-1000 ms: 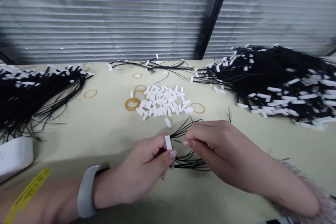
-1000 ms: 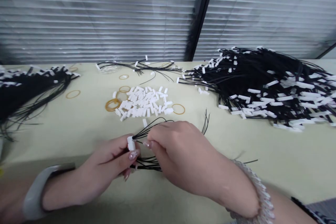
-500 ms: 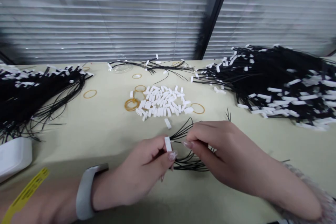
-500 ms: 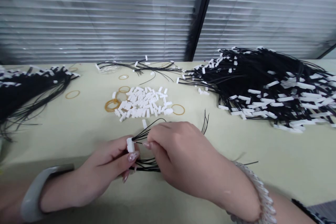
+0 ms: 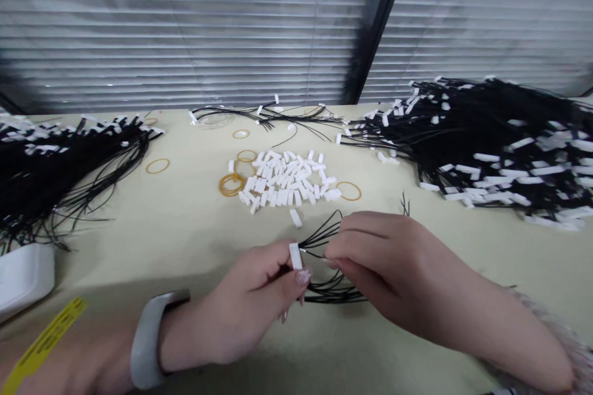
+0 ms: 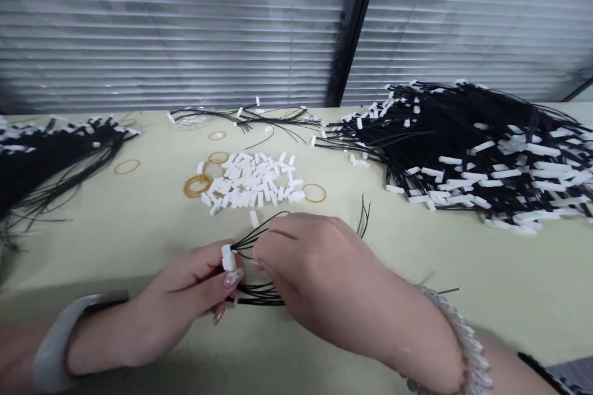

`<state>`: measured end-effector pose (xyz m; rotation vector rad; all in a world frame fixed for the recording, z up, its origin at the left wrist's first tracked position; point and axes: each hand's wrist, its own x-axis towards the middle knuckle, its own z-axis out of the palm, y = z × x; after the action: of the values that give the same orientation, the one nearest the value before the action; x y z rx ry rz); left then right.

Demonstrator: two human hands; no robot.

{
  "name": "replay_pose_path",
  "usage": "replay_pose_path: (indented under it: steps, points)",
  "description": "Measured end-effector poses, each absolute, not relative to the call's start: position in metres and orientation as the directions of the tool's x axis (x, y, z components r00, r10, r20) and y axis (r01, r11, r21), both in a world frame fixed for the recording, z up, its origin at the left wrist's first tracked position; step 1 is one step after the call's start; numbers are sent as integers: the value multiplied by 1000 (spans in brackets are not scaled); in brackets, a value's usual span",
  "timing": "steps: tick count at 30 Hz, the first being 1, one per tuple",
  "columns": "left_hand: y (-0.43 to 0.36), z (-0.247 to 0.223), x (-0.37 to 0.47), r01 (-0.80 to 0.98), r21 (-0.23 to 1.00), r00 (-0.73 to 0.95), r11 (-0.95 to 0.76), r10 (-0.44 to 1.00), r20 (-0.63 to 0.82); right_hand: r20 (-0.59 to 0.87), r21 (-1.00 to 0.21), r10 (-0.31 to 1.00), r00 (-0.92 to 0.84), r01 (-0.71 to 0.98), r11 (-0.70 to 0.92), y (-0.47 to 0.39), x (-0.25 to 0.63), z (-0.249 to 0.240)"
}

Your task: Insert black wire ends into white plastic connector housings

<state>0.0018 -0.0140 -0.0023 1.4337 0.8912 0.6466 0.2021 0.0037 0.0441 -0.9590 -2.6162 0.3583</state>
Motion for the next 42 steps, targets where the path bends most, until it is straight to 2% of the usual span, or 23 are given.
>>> replay_pose_path:
  steps: [4, 23, 29, 35, 42]
  points:
    - [-14, -3, 2, 132, 988, 542, 80, 829, -139, 231, -301, 645, -728, 577, 759, 5, 204, 45]
    - [-12, -2, -1, 146, 985, 568, 90, 807, -157, 233, -282, 644, -729, 583, 762, 5, 205, 46]
    - [-13, -4, -2, 171, 984, 586, 52, 798, -144, 280, -264, 634, -721, 577, 773, 6, 203, 43]
    - [-13, -3, -1, 170, 984, 607, 45, 782, -141, 356, -142, 567, -743, 557, 818, 6, 201, 37]
    - [-10, -4, -2, 141, 984, 626, 113, 760, -177, 490, 133, 415, -767, 536, 833, 1, 193, 41]
